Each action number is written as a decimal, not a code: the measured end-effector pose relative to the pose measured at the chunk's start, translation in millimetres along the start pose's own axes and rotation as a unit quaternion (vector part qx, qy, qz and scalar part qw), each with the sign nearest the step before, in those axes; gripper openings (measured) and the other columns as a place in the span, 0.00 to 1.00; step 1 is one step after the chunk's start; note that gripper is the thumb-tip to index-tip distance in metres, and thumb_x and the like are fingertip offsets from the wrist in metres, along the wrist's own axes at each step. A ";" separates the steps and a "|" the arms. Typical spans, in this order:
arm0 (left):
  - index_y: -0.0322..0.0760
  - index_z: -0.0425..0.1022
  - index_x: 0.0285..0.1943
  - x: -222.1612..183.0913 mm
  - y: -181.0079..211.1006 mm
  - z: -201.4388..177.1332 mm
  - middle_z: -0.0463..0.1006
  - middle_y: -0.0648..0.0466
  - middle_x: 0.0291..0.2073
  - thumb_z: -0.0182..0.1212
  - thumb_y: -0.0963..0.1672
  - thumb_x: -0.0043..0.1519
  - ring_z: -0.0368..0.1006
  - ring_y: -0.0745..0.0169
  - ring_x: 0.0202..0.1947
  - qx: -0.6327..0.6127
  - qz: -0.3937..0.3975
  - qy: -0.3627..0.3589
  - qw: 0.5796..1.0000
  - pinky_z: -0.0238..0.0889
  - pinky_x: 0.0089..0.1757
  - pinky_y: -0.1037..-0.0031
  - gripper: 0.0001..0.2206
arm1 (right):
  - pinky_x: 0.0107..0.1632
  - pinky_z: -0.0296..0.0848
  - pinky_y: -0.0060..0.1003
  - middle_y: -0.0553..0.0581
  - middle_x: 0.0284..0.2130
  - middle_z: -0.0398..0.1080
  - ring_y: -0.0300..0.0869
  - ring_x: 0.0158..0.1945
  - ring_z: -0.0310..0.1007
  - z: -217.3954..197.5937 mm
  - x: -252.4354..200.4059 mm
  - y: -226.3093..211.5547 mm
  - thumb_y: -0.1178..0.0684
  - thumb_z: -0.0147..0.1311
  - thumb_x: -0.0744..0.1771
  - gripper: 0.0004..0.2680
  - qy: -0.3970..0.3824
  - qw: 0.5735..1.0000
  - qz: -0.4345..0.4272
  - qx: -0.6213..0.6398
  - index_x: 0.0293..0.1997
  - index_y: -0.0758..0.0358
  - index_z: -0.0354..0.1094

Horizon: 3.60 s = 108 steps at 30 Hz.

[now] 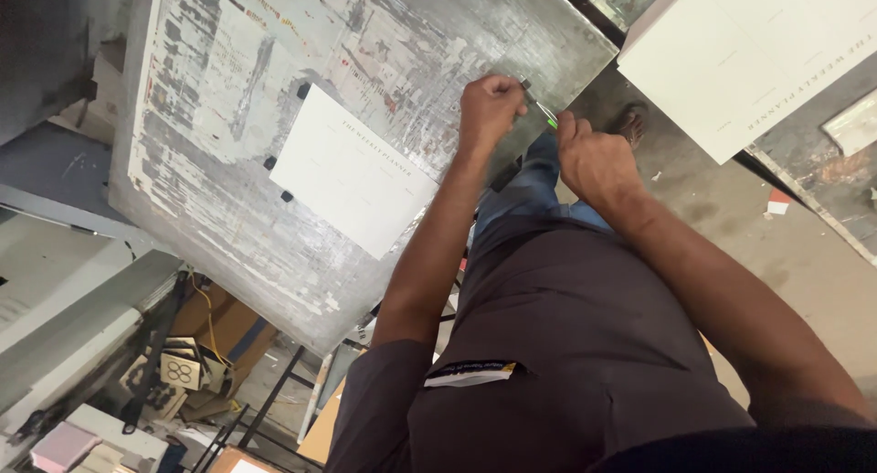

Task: The recorder prepares stationery items at a workshop table and operates a press machine.

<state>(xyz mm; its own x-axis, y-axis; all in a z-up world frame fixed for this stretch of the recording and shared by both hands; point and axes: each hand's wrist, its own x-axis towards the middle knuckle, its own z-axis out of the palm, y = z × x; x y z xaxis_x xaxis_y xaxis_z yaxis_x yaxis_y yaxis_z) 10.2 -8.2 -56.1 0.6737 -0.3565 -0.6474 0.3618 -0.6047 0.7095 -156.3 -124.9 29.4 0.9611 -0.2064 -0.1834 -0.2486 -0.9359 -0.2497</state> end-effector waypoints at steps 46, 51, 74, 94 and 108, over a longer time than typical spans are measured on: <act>0.29 0.81 0.34 -5.9 7.5 0.8 0.81 0.52 0.18 0.62 0.40 0.56 0.70 0.72 0.13 -0.024 0.018 0.013 0.999 0.61 0.18 0.78 0.06 | 0.22 0.74 0.37 0.57 0.26 0.73 0.44 0.23 0.78 18.5 3.2 -0.8 0.56 0.48 0.68 0.04 -0.038 0.999 0.014 0.007 0.42 0.66 0.65; 0.29 0.81 0.33 -4.1 10.1 1.9 0.81 0.52 0.19 0.62 0.41 0.56 0.69 0.72 0.13 -0.001 0.010 0.005 1.000 0.60 0.17 0.77 0.06 | 0.22 0.74 0.37 0.56 0.26 0.73 0.44 0.24 0.78 16.2 8.8 -2.9 0.56 0.48 0.68 0.04 -0.022 1.000 0.018 -0.004 0.41 0.64 0.65; 0.28 0.81 0.35 3.7 -6.3 -1.6 0.81 0.51 0.21 0.63 0.40 0.58 0.72 0.71 0.15 -0.027 0.027 -0.020 0.999 0.62 0.18 0.78 0.05 | 0.27 0.76 0.44 0.64 0.27 0.74 0.53 0.27 0.79 20.7 -31.3 13.2 0.58 0.47 0.68 0.04 -0.086 0.993 0.046 0.074 0.42 0.68 0.64; 0.44 0.77 0.54 -47.9 54.4 -16.5 0.74 0.53 0.48 0.63 0.41 0.60 0.77 0.50 0.43 0.298 0.305 0.010 0.905 0.71 0.44 0.61 0.13 | 0.45 0.70 0.60 0.71 0.34 0.74 0.67 0.41 0.74 7.9 -58.2 40.3 0.48 0.46 0.70 0.10 -0.122 0.918 0.205 0.317 0.50 0.62 0.67; 0.34 0.73 0.44 -81.6 -30.0 -68.3 0.73 0.59 0.30 0.58 0.38 0.66 0.64 0.78 0.24 -0.145 0.143 0.010 0.979 0.57 0.27 0.83 0.02 | 0.35 0.73 0.54 0.62 0.29 0.76 0.60 0.33 0.76 18.9 54.5 9.5 0.47 0.59 0.67 0.09 0.019 0.961 0.089 0.259 0.46 0.60 0.70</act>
<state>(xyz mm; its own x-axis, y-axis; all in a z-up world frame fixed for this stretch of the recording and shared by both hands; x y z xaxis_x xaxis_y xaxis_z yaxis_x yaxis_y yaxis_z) -11.5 87.7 -5.6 0.7853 -0.4659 -0.4078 0.3228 -0.2539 0.9118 -108.5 -139.7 -1.0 0.8989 -0.3701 -0.2346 -0.4268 -0.6182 -0.6601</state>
